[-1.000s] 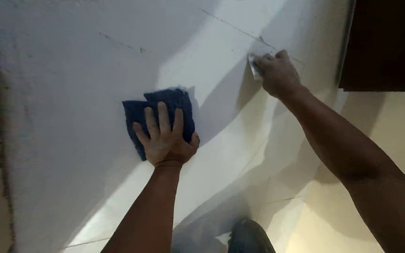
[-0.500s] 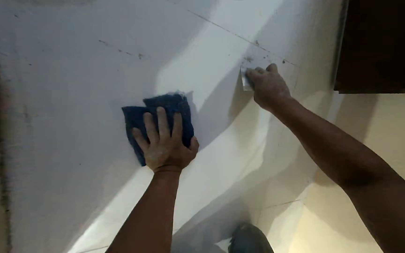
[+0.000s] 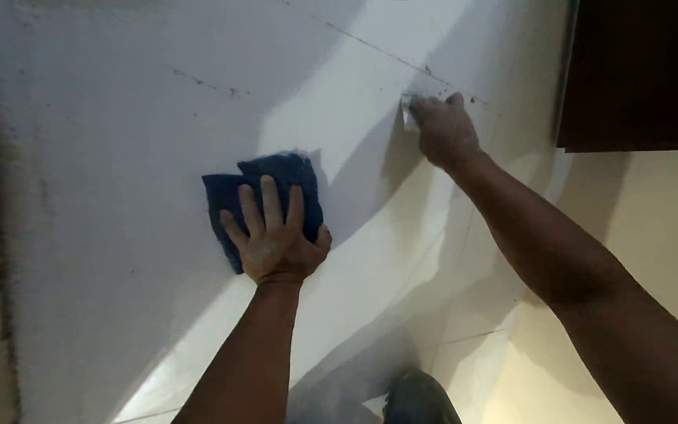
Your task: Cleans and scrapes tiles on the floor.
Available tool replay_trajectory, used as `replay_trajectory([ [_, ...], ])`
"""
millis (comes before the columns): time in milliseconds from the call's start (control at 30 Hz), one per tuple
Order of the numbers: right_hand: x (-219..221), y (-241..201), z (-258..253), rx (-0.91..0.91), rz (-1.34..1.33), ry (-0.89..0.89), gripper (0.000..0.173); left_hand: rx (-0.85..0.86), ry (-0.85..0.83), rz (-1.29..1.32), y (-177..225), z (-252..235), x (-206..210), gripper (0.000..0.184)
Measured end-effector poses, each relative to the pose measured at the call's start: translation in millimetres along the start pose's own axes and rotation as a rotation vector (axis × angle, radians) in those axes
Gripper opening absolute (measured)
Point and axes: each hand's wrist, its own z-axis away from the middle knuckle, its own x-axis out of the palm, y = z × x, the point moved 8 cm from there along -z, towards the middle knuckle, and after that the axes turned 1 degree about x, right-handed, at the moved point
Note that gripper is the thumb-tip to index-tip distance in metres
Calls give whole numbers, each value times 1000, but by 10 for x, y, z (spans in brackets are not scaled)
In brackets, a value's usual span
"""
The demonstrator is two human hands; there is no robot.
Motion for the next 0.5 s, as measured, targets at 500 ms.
replay_trajectory([
  [500,-13,0,-131,57,-34,93,42,11,37,-8,2,0,-17,79],
])
